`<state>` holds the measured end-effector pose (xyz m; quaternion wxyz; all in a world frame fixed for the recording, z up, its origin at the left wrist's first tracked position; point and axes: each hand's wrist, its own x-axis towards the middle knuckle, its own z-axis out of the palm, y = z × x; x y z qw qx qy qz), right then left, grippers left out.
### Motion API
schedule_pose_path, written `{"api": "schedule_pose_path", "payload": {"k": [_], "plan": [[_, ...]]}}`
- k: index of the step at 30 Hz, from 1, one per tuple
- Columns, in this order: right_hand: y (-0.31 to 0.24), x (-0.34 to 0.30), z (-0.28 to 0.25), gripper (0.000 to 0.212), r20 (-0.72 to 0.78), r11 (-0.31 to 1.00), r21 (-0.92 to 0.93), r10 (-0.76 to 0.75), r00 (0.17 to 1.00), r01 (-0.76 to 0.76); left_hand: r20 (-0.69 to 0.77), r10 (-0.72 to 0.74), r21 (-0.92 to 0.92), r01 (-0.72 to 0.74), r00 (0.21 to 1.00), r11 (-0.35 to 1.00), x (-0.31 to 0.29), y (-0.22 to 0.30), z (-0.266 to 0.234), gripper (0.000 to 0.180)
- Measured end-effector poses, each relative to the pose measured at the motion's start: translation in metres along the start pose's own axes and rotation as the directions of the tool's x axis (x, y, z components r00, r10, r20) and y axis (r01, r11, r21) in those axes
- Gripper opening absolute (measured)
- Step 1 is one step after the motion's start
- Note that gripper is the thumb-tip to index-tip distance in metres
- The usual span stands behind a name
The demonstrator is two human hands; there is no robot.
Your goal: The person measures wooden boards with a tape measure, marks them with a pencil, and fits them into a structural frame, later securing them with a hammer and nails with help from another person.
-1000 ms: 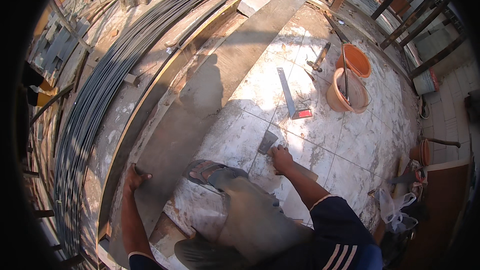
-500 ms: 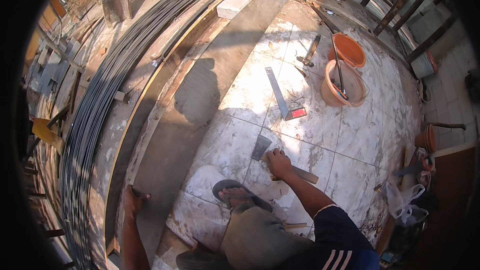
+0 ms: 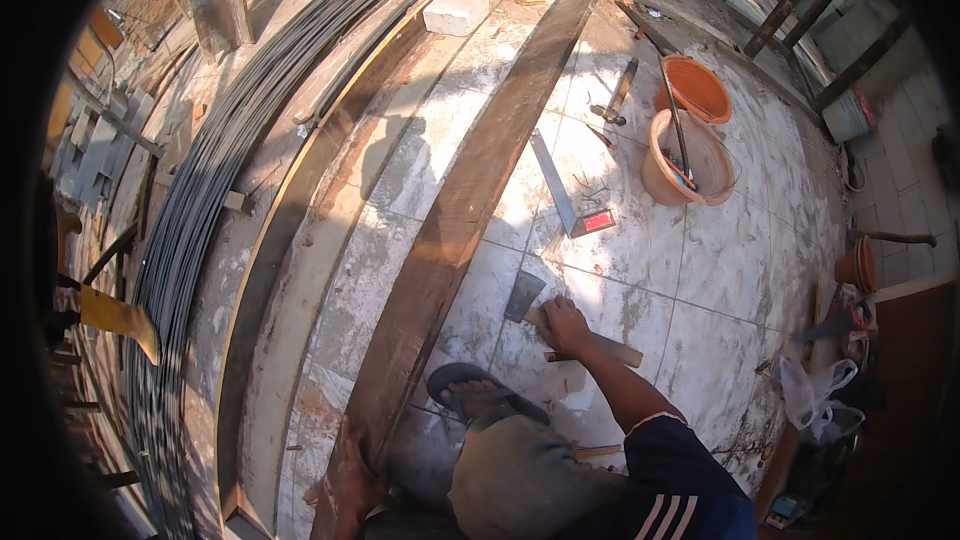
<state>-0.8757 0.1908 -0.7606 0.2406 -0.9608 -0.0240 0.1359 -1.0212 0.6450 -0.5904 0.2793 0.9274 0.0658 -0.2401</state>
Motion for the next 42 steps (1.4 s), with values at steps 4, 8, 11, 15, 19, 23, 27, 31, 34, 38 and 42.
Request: {"api": "schedule_pose_path", "payload": {"k": [4,8,11,15,19,23,27,31,34,38,42], "plan": [[0.009,-0.016,-0.005,0.045,0.003,0.999,0.001,0.038,0.999,-0.038,-0.116,0.092,0.034,-0.088,0.989,0.996,0.001,0.004,0.027,0.087],[0.024,-0.027,-0.009,0.046,0.024,0.999,-0.013,0.045,0.999,-0.045,-0.188,0.074,0.237,-0.028,0.979,0.971,0.016,-0.004,0.057,0.082],[0.019,-0.018,-0.010,0.046,0.048,0.998,-0.037,0.049,0.998,-0.047,-0.328,0.109,0.315,0.000,0.939,0.949,0.039,-0.029,0.094,0.077],[0.015,-0.013,-0.014,0.046,0.098,0.999,-0.044,0.013,0.995,-0.009,-0.320,0.079,0.295,0.020,0.944,0.955,0.055,-0.053,0.105,0.075],[0.014,-0.014,-0.011,0.047,0.115,0.996,-0.080,0.035,0.993,-0.026,-0.250,0.016,0.159,0.025,0.968,0.987,0.052,-0.048,0.092,0.072],[0.010,-0.010,-0.012,0.048,0.146,0.998,-0.057,0.025,0.989,-0.016,-0.307,0.055,0.180,0.001,0.950,0.984,0.051,-0.070,0.102,0.070],[0.031,-0.004,-0.021,0.046,0.082,0.991,-0.136,0.028,0.996,-0.016,-0.326,0.080,0.252,0.005,0.942,0.968,0.052,-0.072,0.115,0.068],[0.031,0.010,-0.030,0.045,0.036,0.983,-0.168,0.085,0.996,-0.078,-0.335,0.079,0.280,0.020,0.939,0.960,0.049,-0.077,0.120,0.068],[0.036,0.006,-0.032,0.044,0.060,0.973,-0.181,0.157,0.986,-0.144,-0.332,0.100,0.310,0.009,0.938,0.951,0.052,-0.069,0.120,0.067],[0.042,0.012,-0.035,0.046,0.158,0.969,-0.171,0.205,0.966,-0.178,-0.335,0.108,0.346,0.016,0.936,0.938,0.051,-0.070,0.120,0.065],[0.077,0.017,-0.049,0.035,0.260,0.987,-0.157,0.056,0.964,-0.015,-0.396,0.150,0.360,0.002,0.906,0.933,0.054,-0.078,0.129,0.063]]}}
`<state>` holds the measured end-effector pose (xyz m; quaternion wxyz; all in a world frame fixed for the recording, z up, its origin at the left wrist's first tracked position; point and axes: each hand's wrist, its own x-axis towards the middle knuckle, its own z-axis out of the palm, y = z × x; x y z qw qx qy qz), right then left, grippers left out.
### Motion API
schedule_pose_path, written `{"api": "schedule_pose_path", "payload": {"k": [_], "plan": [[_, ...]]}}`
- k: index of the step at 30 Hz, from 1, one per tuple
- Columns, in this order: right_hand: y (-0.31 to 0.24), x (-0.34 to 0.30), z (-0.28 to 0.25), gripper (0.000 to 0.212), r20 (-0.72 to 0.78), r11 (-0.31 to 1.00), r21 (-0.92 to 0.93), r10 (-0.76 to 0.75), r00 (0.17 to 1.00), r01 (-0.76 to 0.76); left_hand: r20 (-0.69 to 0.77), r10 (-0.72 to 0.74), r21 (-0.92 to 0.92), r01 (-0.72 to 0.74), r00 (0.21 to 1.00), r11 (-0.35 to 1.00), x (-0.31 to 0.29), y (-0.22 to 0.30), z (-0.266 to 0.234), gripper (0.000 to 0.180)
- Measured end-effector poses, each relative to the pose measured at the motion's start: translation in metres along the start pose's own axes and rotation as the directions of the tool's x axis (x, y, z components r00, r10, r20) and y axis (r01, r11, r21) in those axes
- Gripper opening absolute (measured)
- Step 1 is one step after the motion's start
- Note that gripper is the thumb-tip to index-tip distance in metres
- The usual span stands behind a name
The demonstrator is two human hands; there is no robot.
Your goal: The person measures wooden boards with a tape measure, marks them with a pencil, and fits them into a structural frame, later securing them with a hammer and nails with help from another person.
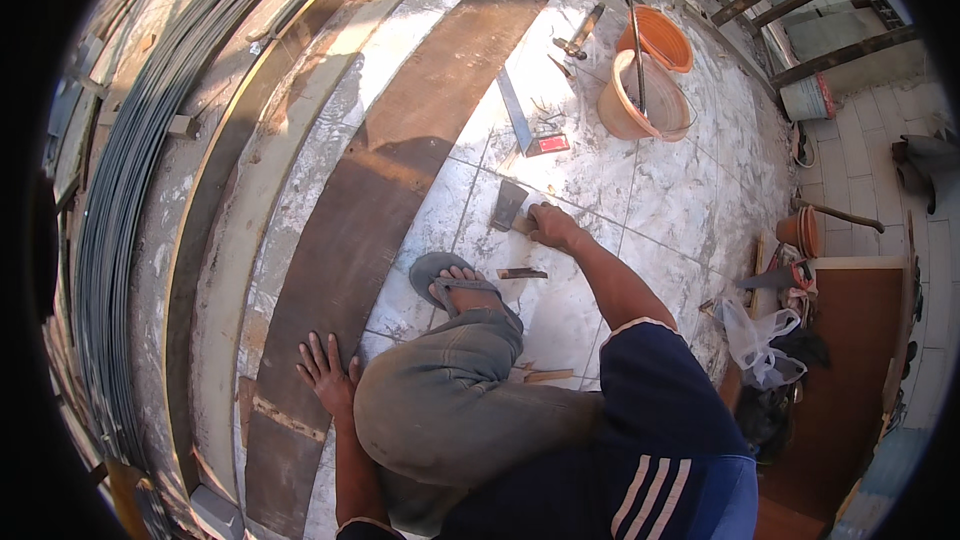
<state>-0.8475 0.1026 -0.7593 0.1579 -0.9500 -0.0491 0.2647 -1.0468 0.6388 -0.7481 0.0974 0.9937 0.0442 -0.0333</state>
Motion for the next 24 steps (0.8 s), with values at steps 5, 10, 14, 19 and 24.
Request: {"api": "schedule_pose_path", "payload": {"k": [5,10,14,19,24], "plan": [[0.022,0.019,-0.066,0.018,-0.121,0.998,-0.033,0.046,0.992,-0.050,-0.012,-0.035,0.031,0.036,0.999,0.999,-0.006,-0.002,0.002,0.065],[0.084,0.085,-0.113,0.017,-0.428,0.994,-0.068,0.052,0.902,-0.090,-0.006,0.004,0.049,-0.004,1.000,0.999,-0.003,0.005,0.002,0.076],[0.102,0.163,-0.110,0.020,-0.482,0.989,-0.134,-0.016,0.876,-0.056,0.028,-0.019,0.025,0.018,0.999,1.000,-0.002,0.002,-0.001,0.072],[0.132,0.213,-0.115,0.019,-0.304,0.879,-0.477,-0.175,0.937,0.010,0.263,-0.133,-0.047,0.150,0.956,0.988,-0.006,0.000,-0.065,0.065],[0.136,0.201,-0.127,0.018,-0.083,0.862,-0.405,-0.368,0.926,0.306,0.354,-0.350,-0.035,0.387,0.867,0.922,-0.063,-0.035,-0.124,0.054]]}}
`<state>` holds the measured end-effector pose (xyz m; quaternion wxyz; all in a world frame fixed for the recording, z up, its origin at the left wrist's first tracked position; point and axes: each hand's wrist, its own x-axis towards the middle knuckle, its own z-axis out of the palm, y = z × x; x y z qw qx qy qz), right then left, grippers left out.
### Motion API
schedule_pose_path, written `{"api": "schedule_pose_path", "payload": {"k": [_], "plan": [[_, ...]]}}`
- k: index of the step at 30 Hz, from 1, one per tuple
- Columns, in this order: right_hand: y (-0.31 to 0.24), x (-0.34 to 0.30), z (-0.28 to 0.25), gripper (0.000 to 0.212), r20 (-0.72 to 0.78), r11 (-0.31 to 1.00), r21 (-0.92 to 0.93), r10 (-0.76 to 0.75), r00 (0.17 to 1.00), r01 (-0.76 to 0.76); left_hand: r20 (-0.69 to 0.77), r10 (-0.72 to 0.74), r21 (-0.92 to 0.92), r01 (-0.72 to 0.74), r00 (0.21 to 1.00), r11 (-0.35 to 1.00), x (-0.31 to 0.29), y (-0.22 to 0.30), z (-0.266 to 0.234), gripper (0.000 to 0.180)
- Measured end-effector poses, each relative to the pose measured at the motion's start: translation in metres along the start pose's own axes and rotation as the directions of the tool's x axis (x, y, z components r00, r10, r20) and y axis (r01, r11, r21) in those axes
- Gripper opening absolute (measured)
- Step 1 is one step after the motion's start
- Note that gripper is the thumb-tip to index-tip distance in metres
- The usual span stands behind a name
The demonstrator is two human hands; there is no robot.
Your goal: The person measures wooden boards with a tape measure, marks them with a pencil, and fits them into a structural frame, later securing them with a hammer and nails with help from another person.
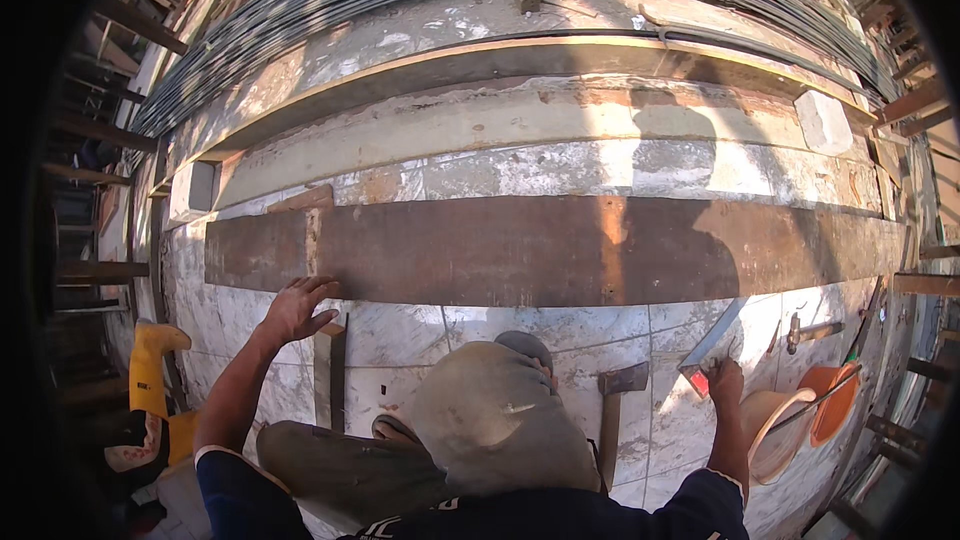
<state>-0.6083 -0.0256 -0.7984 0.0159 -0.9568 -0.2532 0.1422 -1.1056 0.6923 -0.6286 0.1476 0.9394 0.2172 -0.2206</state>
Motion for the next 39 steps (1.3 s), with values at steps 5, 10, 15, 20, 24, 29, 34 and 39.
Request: {"api": "schedule_pose_path", "payload": {"k": [5,10,15,20,24,29,34,39], "plan": [[-0.115,0.005,-0.046,0.014,-0.145,0.903,0.430,0.059,0.988,0.009,-0.012,-0.279,-0.162,0.273,0.960,0.948,-0.080,-0.004,-0.008,0.046],[-0.311,0.022,-0.084,0.014,0.112,0.501,0.856,-0.419,0.901,0.126,0.151,-0.161,-0.343,0.204,0.975,0.917,-0.097,0.045,0.023,0.038],[-0.501,0.018,-0.068,0.006,0.233,0.250,0.967,-0.815,0.530,-0.041,-0.067,0.049,-0.458,-0.075,0.996,0.886,-0.022,0.101,0.046,0.038],[-0.493,0.011,-0.045,0.011,0.358,0.305,0.933,-0.727,0.586,-0.191,-0.102,0.092,-0.512,-0.131,0.991,0.849,0.010,0.120,0.042,0.038],[-0.379,0.014,-0.040,0.015,0.393,0.324,0.912,-0.514,0.763,-0.252,-0.016,-0.145,-0.622,0.104,0.989,0.776,-0.022,0.102,0.069,0.037],[-0.204,-0.017,-0.038,0.017,0.031,0.553,0.833,-0.037,0.999,-0.005,0.179,-0.178,-0.791,0.249,0.968,0.559,-0.025,0.065,0.120,0.039],[-0.094,-0.053,-0.036,0.034,-0.073,0.833,0.453,0.390,0.918,-0.318,0.249,-0.289,-0.737,0.375,0.924,0.562,-0.028,0.052,0.120,0.039],[-0.066,-0.074,-0.039,0.032,-0.093,0.917,0.316,0.286,0.954,-0.244,0.274,-0.346,-0.709,0.431,0.897,0.558,-0.025,0.045,0.121,0.040]]}}
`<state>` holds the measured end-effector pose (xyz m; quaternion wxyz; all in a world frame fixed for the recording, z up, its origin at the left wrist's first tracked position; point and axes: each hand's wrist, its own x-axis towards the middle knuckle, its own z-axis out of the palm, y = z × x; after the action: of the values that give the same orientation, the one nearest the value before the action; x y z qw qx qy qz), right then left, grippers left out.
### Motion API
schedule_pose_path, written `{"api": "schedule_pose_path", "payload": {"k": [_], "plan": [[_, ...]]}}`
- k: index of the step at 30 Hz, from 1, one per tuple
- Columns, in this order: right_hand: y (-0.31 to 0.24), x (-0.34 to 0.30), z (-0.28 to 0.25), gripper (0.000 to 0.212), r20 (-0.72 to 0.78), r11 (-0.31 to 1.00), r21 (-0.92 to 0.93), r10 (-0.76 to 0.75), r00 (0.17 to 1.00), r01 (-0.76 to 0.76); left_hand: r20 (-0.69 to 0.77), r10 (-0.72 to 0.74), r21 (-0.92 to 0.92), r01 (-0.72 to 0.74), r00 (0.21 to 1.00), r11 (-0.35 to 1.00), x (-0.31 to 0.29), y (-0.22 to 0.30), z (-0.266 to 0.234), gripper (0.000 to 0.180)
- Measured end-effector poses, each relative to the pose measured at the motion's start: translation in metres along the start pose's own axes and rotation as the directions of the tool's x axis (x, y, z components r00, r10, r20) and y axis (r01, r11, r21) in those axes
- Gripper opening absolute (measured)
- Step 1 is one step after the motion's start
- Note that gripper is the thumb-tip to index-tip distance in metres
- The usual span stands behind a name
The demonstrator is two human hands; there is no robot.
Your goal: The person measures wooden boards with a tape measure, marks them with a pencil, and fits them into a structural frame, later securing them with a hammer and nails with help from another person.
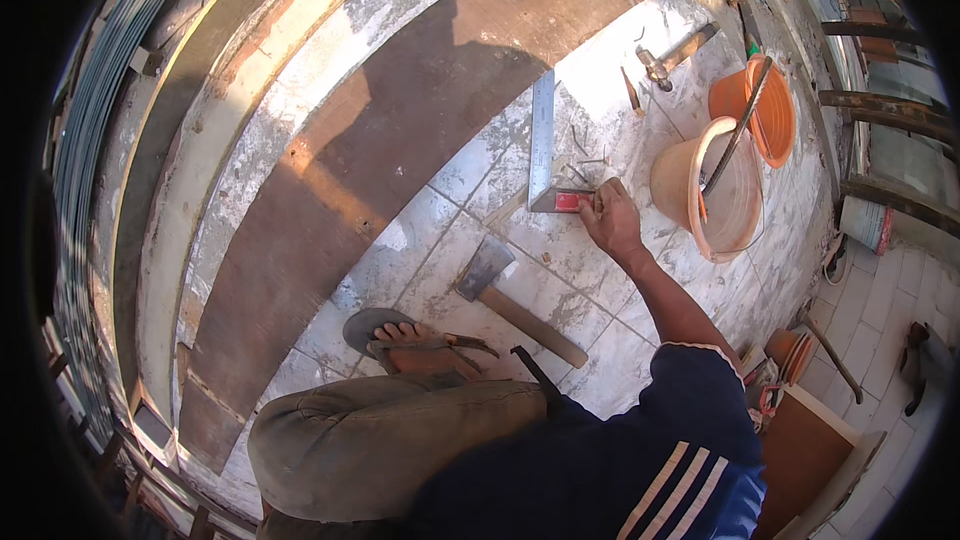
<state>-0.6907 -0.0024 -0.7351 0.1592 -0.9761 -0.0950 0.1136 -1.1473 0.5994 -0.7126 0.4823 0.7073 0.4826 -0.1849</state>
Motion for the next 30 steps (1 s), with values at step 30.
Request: {"api": "schedule_pose_path", "payload": {"k": [30], "plan": [[0.160,-0.018,-0.138,0.034,-0.275,0.905,0.147,0.424,0.863,-0.399,-0.101,0.196,0.256,-0.165,0.975,0.952,0.122,0.140,-0.018,0.043]]}}
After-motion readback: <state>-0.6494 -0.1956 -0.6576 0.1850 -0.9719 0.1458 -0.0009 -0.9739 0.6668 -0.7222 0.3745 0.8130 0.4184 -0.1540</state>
